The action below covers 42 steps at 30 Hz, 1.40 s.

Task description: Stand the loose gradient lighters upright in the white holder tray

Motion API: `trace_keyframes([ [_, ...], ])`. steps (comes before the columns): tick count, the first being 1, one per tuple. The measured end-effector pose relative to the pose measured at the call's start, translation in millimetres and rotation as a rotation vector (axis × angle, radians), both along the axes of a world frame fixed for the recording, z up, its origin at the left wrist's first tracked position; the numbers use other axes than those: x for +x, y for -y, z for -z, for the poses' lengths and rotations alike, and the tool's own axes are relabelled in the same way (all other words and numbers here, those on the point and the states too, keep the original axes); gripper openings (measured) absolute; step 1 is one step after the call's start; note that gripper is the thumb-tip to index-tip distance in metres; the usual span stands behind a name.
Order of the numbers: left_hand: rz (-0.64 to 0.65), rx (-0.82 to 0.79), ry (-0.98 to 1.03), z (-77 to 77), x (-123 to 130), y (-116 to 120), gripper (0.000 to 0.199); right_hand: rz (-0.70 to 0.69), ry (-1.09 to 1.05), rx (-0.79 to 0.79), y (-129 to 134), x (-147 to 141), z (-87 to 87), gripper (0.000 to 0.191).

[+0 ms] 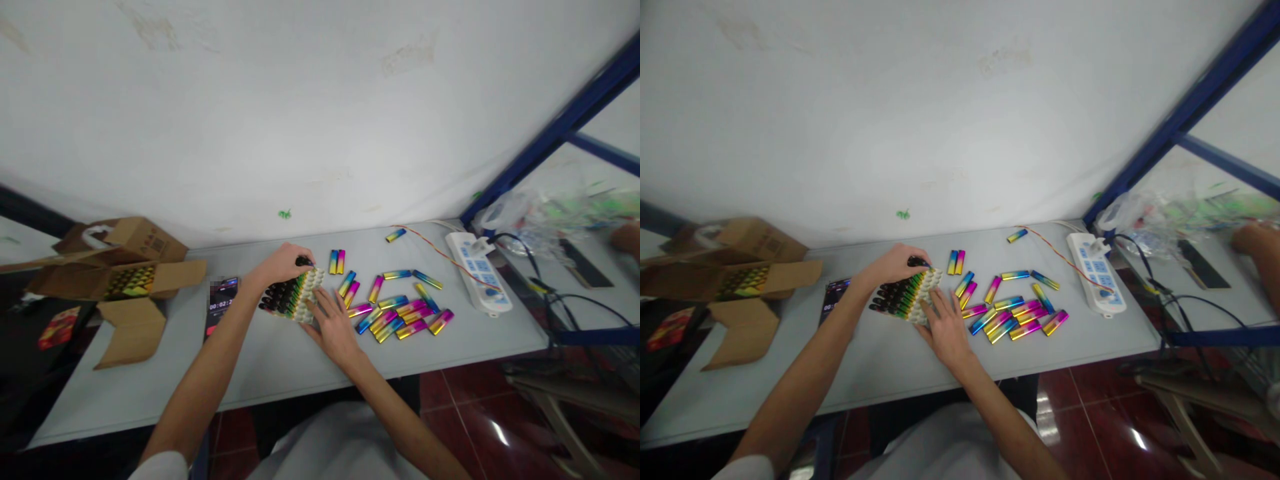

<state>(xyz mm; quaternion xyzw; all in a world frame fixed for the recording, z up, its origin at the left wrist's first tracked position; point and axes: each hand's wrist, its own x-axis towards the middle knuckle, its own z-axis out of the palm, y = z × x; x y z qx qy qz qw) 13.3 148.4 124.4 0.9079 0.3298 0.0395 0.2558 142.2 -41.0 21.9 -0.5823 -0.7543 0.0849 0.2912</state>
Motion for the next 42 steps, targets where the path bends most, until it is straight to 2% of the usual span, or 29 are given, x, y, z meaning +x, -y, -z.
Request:
trace_keyframes([
  [5, -0.058, 0.143, -0.116, 7.5, 10, 6, 0.026, 0.005, -0.014, -0.002, 0, 0, 1.1, 0.049],
  [12, -0.085, 0.202, -0.193, 7.4, 18, 11, 0.023, 0.004, -0.048, 0.022, -2, -1, 3.8, 0.051],
  [14, -0.118, 0.231, -0.124, 4.8, 17, 17, 0.029, -0.003, -0.090, 0.070, 0, 1, -0.4, 0.050],
  [16, -0.159, 0.275, 0.049, 0.4, 18, 30, 0.037, 0.008, -0.164, 0.136, 6, 5, -8.3, 0.040],
  [19, -0.281, 0.295, 0.342, -1.7, 28, 59, 0.029, 0.077, -0.325, 0.207, 20, 17, -22.4, 0.023],
  [21, -0.362, 0.254, 0.431, 6.5, 40, 80, 0.022, 0.158, -0.432, 0.231, 30, 29, -29.6, 0.022],
  [24, -0.372, 0.138, 0.390, 33.7, 62, 99, 0.018, 0.287, -0.489, 0.277, 44, 52, -34.6, 0.017],
  [28, -0.427, 0.074, 0.303, 72.2, 81, 99, 0.015, 0.372, -0.471, 0.308, 60, 82, -35.8, 0.011],
  [31, -0.424, 0.040, 0.289, 85.3, 88, 94, 0.020, 0.408, -0.460, 0.319, 68, 98, -36.2, 0.010],
  [33, -0.408, 0.029, 0.281, 85.4, 92, 94, 0.020, 0.432, -0.454, 0.329, 71, 106, -36.6, 0.010],
  [36, -0.404, 0.018, 0.311, 77.0, 95, 99, 0.021, 0.469, -0.451, 0.335, 73, 113, -37.7, 0.013],
  [40, -0.480, 0.001, 0.504, 64.1, 88, 110, 0.024, 0.488, -0.454, 0.310, 71, 119, -39.9, 0.018],
  [42, -0.504, -0.118, 0.625, 61.1, 80, 115, 0.024, 0.481, -0.461, 0.292, 69, 120, -40.5, 0.018],
])
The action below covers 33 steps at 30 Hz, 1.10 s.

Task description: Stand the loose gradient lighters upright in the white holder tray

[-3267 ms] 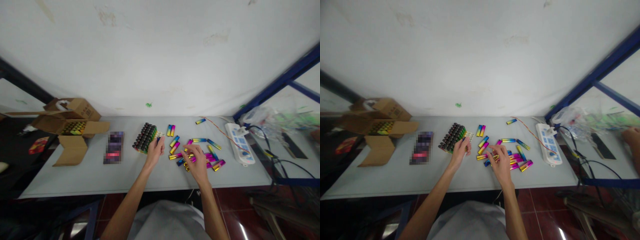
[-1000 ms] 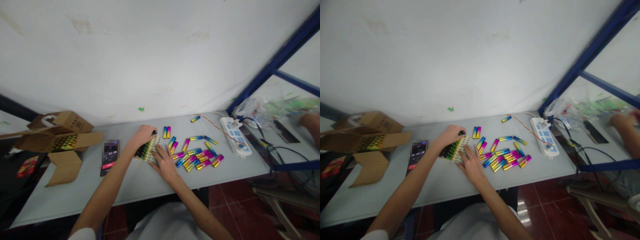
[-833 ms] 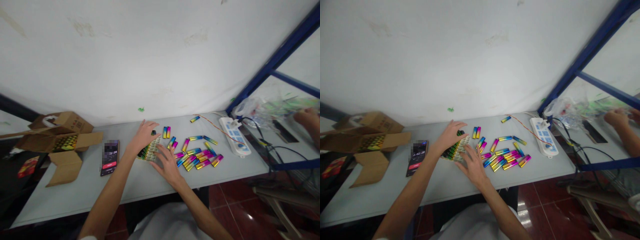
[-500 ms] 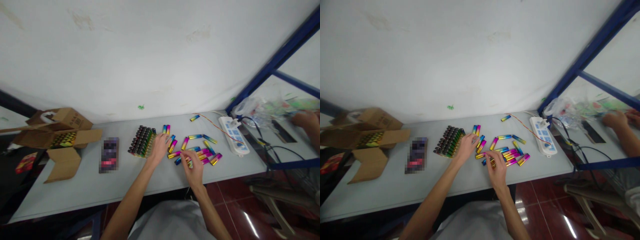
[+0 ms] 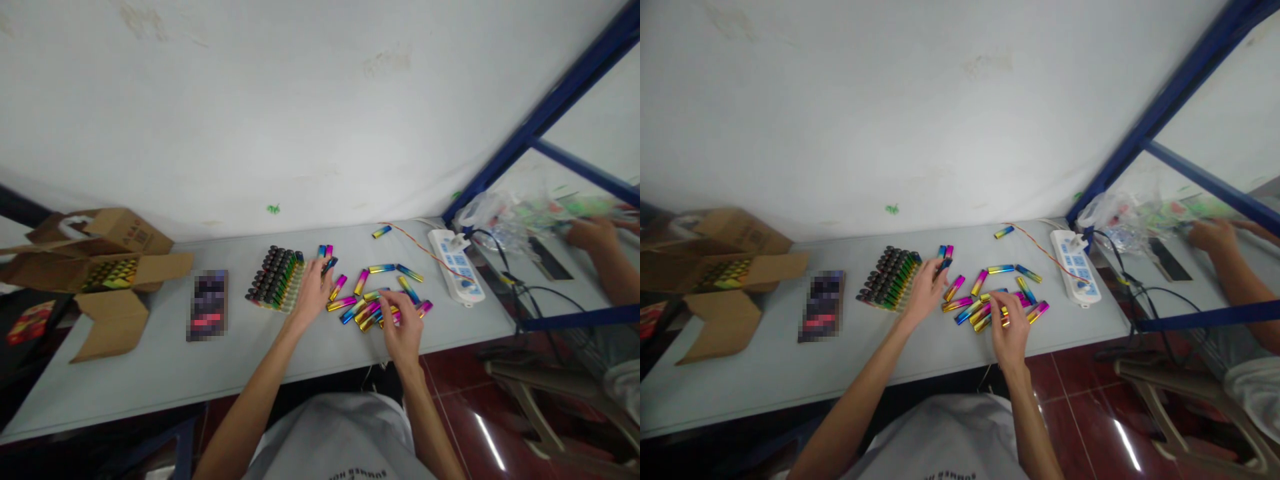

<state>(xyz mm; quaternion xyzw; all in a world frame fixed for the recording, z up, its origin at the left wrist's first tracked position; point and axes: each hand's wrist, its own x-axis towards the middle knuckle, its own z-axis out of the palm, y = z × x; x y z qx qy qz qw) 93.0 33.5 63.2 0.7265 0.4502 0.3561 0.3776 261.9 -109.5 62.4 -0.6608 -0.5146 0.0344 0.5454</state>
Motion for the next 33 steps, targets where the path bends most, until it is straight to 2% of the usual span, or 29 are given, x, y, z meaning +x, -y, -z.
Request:
trace_keyframes([
  [5, 0.028, -0.450, 0.453, -5.7, -22, 11, 0.044, -0.117, -0.007, -0.040, -11, -8, 2.1, 0.015],
  [8, 0.015, -0.580, 0.574, -15.6, -32, 17, 0.045, -0.185, 0.053, -0.069, -21, -19, 6.8, 0.016],
  [11, -0.016, -0.606, 0.613, -25.9, -37, 22, 0.044, -0.270, 0.101, -0.080, -32, -34, 14.0, 0.024],
  [14, -0.058, -0.619, 0.644, -30.6, -40, 24, 0.048, -0.354, 0.132, -0.098, -44, -50, 20.8, 0.023],
  [19, -0.130, -0.586, 0.606, -26.2, -43, 24, 0.054, -0.430, 0.257, -0.142, -58, -77, 28.9, 0.026],
  [22, -0.113, -0.652, 0.645, -22.9, -45, 22, 0.059, -0.438, 0.306, -0.144, -61, -89, 34.6, 0.025],
  [33, -0.176, -0.738, 0.695, -21.9, -36, 18, 0.041, -0.449, 0.293, -0.172, -63, -92, 42.4, 0.019],
])
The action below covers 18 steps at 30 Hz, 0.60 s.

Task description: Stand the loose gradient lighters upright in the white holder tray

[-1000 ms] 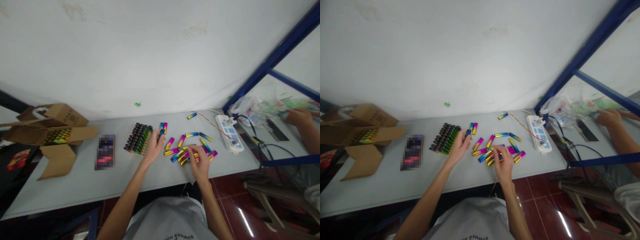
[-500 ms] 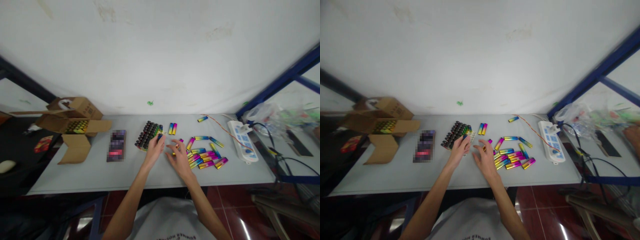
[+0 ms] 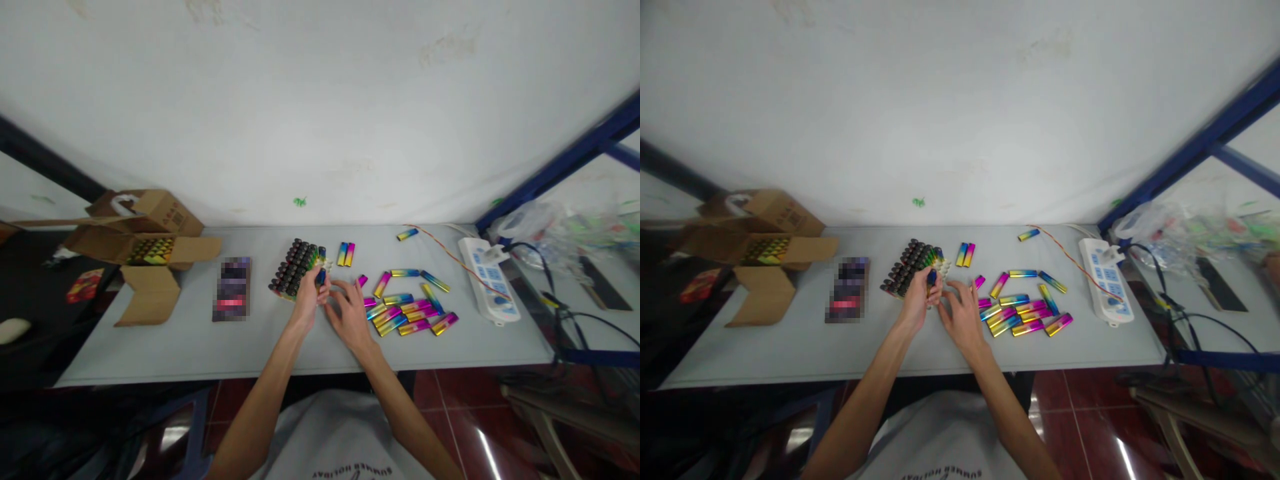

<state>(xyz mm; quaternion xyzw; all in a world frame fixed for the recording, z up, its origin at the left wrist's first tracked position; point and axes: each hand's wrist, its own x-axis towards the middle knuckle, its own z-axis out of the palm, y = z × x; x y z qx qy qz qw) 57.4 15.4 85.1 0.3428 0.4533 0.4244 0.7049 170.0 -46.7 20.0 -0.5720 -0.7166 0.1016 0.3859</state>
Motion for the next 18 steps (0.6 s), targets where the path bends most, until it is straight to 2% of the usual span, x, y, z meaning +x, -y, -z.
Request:
trace_keyframes([
  [11, -0.037, -0.002, -0.012, 1.9, 2.9, -0.3, 0.040, -0.016, 0.054, -0.020, -0.8, -1.5, 0.2, 0.018],
  [15, -0.042, 0.001, 0.020, 4.4, 2.1, 0.4, 0.047, -0.012, 0.066, -0.034, -1.4, -2.1, 0.6, 0.021],
  [18, -0.037, 0.033, 0.079, 0.7, 1.2, 1.2, 0.057, -0.017, 0.064, -0.039, -2.0, -2.2, 1.4, 0.027],
])
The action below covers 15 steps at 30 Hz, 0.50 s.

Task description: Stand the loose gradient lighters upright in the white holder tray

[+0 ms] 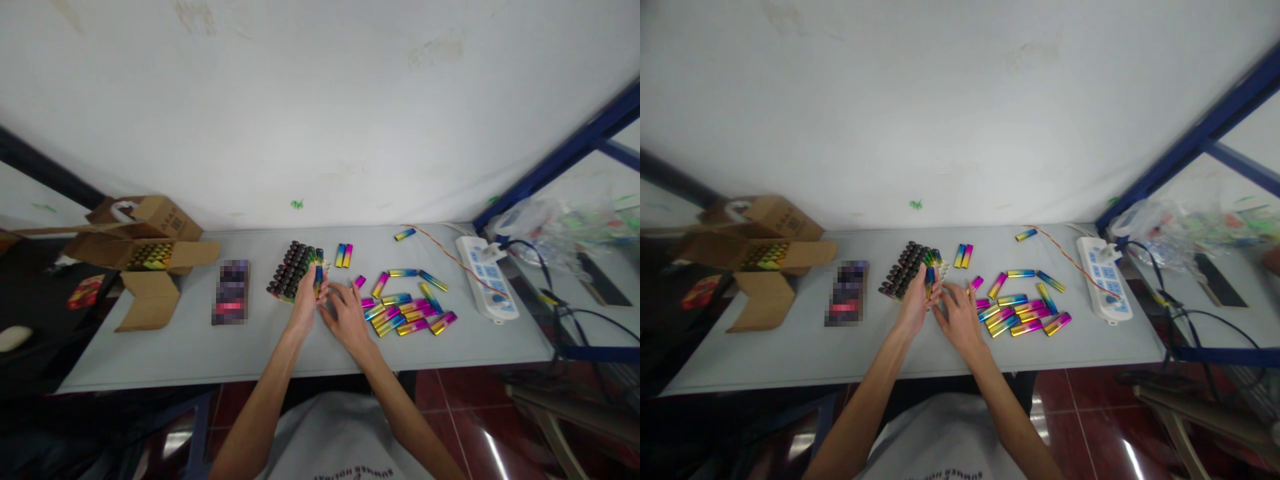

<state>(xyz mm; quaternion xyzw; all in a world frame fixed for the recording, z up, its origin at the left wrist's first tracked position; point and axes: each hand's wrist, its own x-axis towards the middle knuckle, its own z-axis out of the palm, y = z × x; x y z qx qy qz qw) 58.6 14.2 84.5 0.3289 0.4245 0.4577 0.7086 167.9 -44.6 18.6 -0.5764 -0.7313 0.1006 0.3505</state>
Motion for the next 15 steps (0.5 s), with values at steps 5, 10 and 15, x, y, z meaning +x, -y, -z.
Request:
trace_keyframes([
  [5, 0.005, 0.140, -0.018, -14.1, -3, -4, 0.049, -0.028, 0.019, 0.011, 0, 0, -0.4, 0.038],
  [10, 0.007, 0.351, -0.215, -23.1, -14, -25, 0.042, -0.058, 0.051, 0.001, 2, -1, -4.1, 0.039],
  [15, 0.036, 0.689, -0.641, -32.5, -33, -54, 0.035, -0.051, 0.043, -0.014, 2, -2, -5.1, 0.037],
])
